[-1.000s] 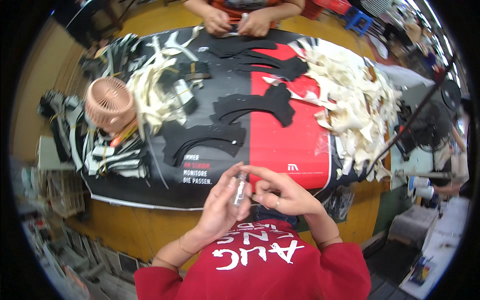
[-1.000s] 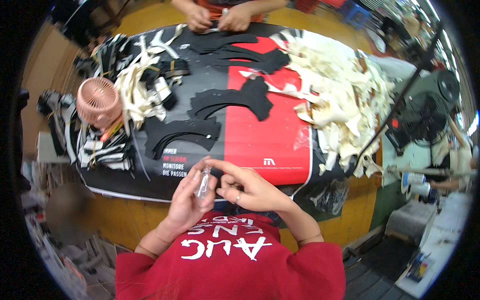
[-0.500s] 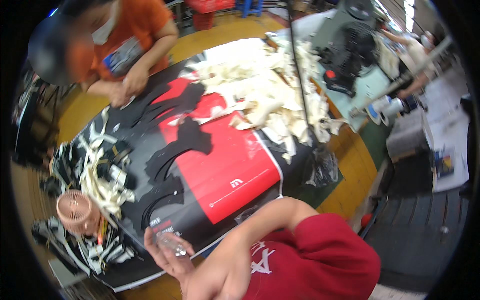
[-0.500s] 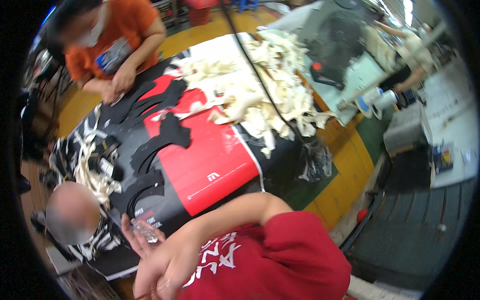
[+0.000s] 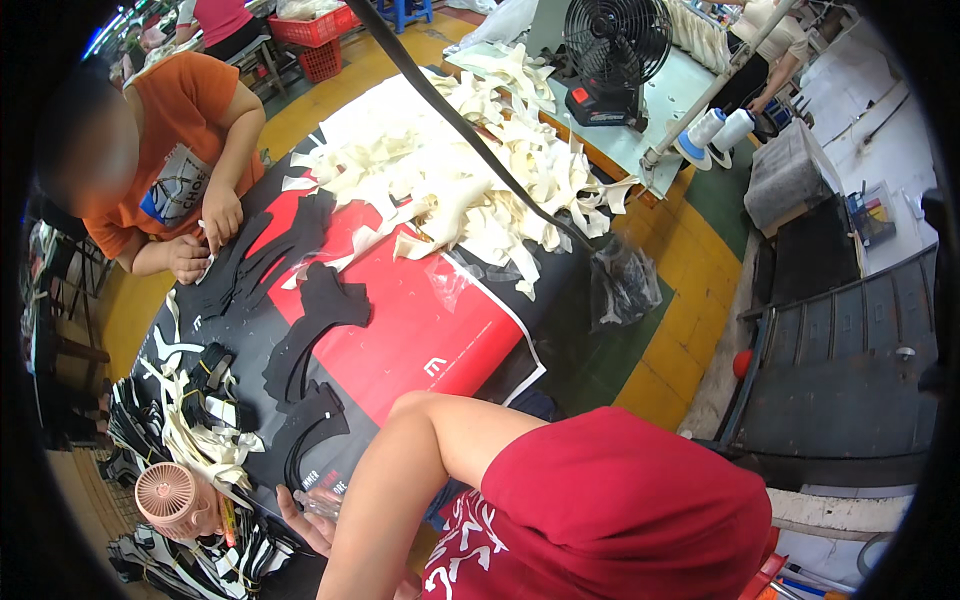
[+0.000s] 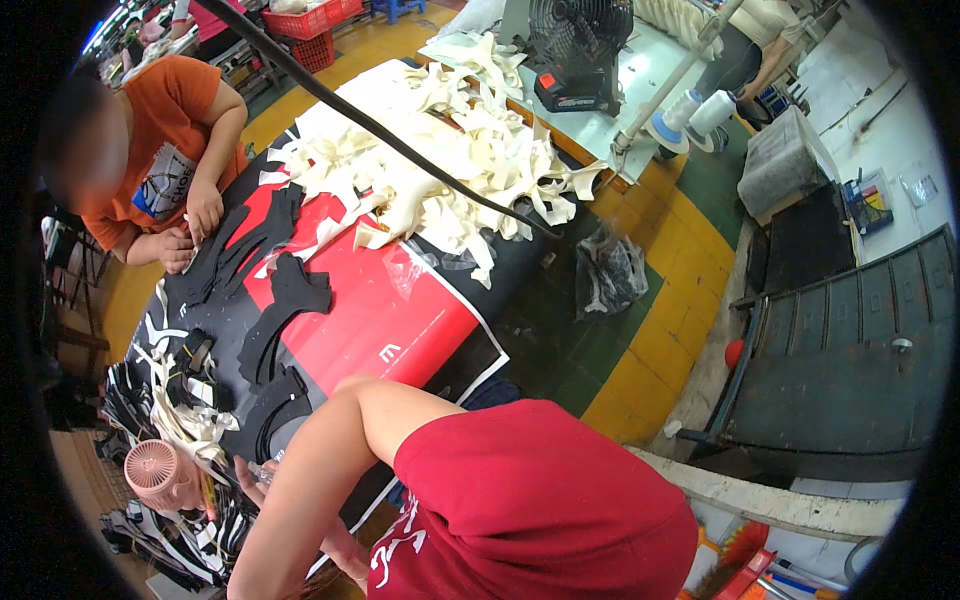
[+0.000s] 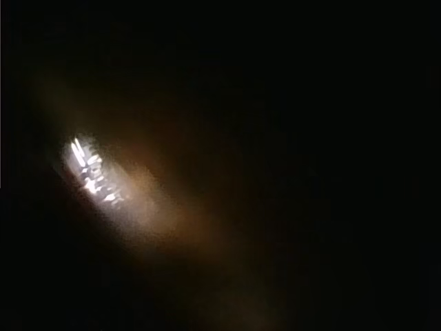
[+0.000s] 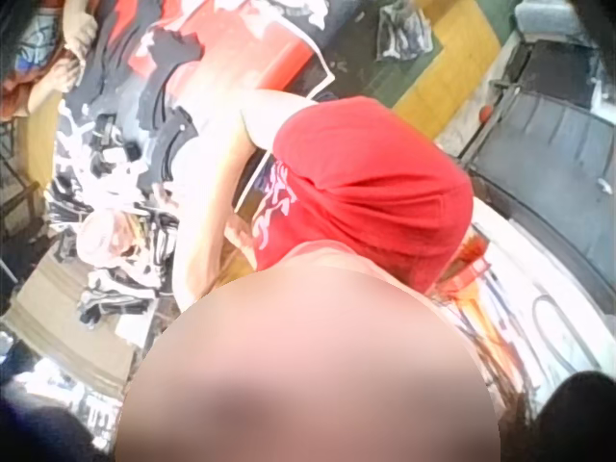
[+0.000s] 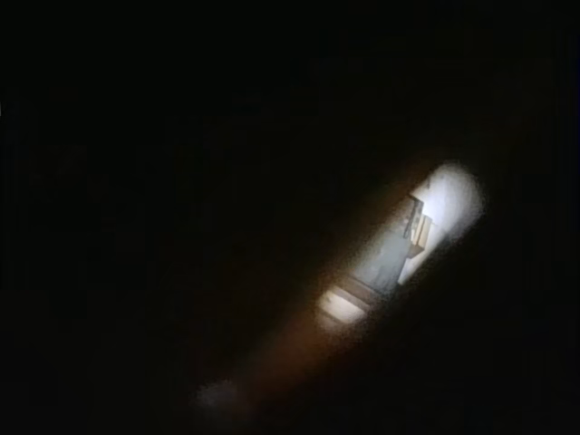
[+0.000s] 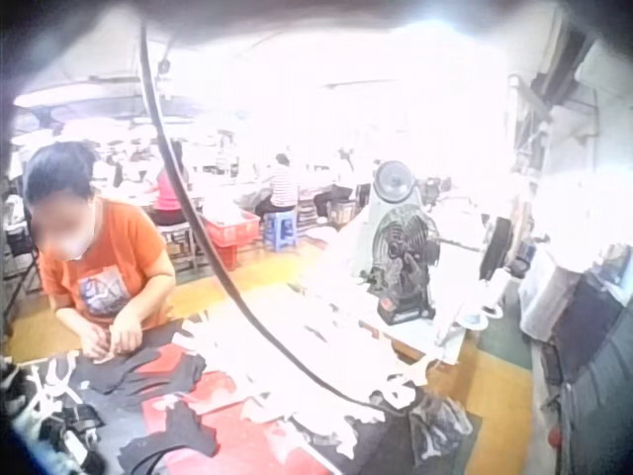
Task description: The person assembles footwear components by hand at a workbench. They pick up black and white fabric pieces, align them, and place them together, occasionally using a small rubber band to secure a bundle. The person also handles a small transparent plastic piece and continues stacking and arranging the parts on the table.
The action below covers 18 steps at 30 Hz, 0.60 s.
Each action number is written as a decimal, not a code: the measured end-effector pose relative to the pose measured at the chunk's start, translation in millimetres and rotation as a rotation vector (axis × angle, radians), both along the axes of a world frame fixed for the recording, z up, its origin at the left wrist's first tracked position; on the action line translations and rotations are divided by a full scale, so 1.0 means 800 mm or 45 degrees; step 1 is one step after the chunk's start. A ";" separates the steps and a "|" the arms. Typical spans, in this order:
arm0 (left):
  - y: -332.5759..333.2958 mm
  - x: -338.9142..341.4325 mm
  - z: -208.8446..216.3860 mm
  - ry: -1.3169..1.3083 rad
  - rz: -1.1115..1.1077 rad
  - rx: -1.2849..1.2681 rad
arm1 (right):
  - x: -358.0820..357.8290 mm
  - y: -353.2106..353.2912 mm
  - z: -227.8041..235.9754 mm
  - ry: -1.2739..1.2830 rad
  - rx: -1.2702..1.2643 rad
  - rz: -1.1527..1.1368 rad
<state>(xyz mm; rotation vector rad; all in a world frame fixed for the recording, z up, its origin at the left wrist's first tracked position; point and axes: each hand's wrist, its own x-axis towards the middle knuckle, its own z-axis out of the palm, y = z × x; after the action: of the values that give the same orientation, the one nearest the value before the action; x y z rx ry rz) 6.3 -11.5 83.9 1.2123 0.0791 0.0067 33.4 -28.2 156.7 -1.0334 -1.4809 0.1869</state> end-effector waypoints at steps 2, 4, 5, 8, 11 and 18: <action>0.001 0.001 -0.002 0.076 0.053 0.061 | -0.001 0.010 0.004 -0.018 0.010 0.024; 0.001 0.001 -0.003 -0.012 -0.017 0.034 | -0.003 0.016 0.009 -0.032 0.025 0.051; 0.000 0.001 -0.003 -0.020 -0.023 0.050 | -0.003 0.018 0.011 -0.036 0.036 0.057; 0.001 0.000 -0.003 -0.040 -0.003 0.092 | -0.005 0.016 0.012 -0.051 0.049 0.071; 0.001 -0.001 -0.005 -0.045 0.006 0.121 | -0.005 0.006 0.010 -0.037 0.047 0.063; 0.001 -0.003 -0.007 0.027 0.049 0.180 | 0.006 -0.021 0.019 -0.019 0.014 0.071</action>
<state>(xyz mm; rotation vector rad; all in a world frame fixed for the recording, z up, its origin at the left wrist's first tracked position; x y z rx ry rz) 3.9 -10.6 78.0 1.3518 0.1221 0.0333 37.9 -45.1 171.6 -0.9870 -1.5239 0.2111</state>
